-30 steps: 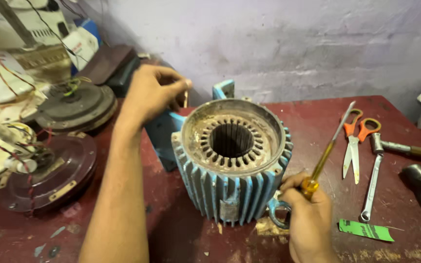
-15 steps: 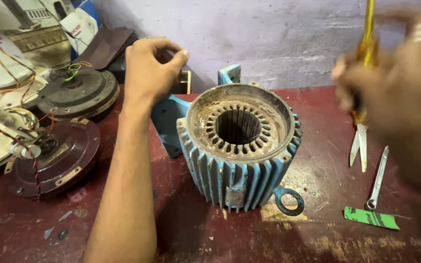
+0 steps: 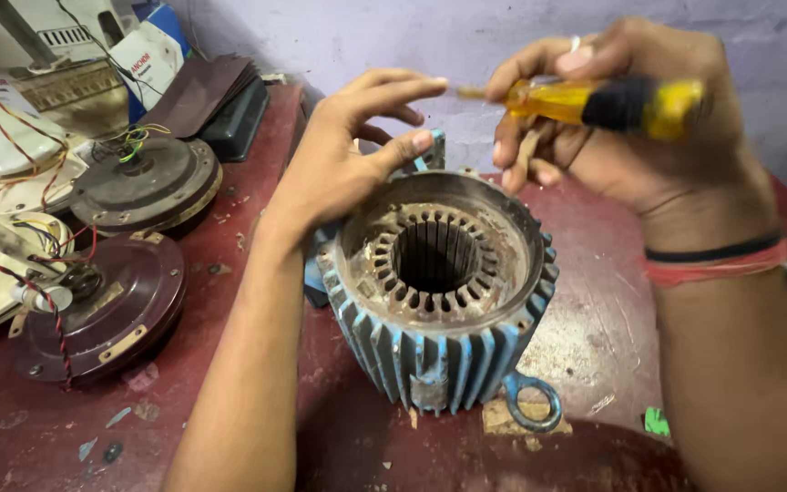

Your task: The person uses a screwdriver to scrape and clean the interior slots of a blue electric motor stator. They rotate the motor to access different sections and continue scraping debris from the inner surface throughout the clip.

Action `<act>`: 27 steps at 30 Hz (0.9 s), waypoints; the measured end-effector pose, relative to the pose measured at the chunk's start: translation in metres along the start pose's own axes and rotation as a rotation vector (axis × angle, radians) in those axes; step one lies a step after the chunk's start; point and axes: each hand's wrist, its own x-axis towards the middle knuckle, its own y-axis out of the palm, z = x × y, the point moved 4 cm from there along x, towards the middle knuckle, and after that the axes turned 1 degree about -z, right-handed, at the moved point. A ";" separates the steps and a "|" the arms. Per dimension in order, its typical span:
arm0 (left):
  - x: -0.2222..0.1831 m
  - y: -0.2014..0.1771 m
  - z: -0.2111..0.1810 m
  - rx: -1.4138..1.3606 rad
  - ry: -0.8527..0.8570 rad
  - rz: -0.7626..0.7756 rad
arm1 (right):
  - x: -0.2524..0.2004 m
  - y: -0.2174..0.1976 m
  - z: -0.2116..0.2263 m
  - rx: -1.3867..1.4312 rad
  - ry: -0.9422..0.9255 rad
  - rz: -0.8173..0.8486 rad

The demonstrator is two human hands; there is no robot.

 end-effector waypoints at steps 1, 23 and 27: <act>0.000 -0.003 -0.002 -0.001 -0.001 -0.026 | 0.001 0.003 -0.002 0.151 -0.018 0.095; -0.001 -0.024 -0.004 0.223 -0.294 -0.036 | 0.036 -0.003 -0.051 -0.257 -0.309 -0.207; -0.017 -0.065 0.006 0.437 -0.367 -0.209 | 0.038 0.008 -0.059 -0.461 -0.105 -0.188</act>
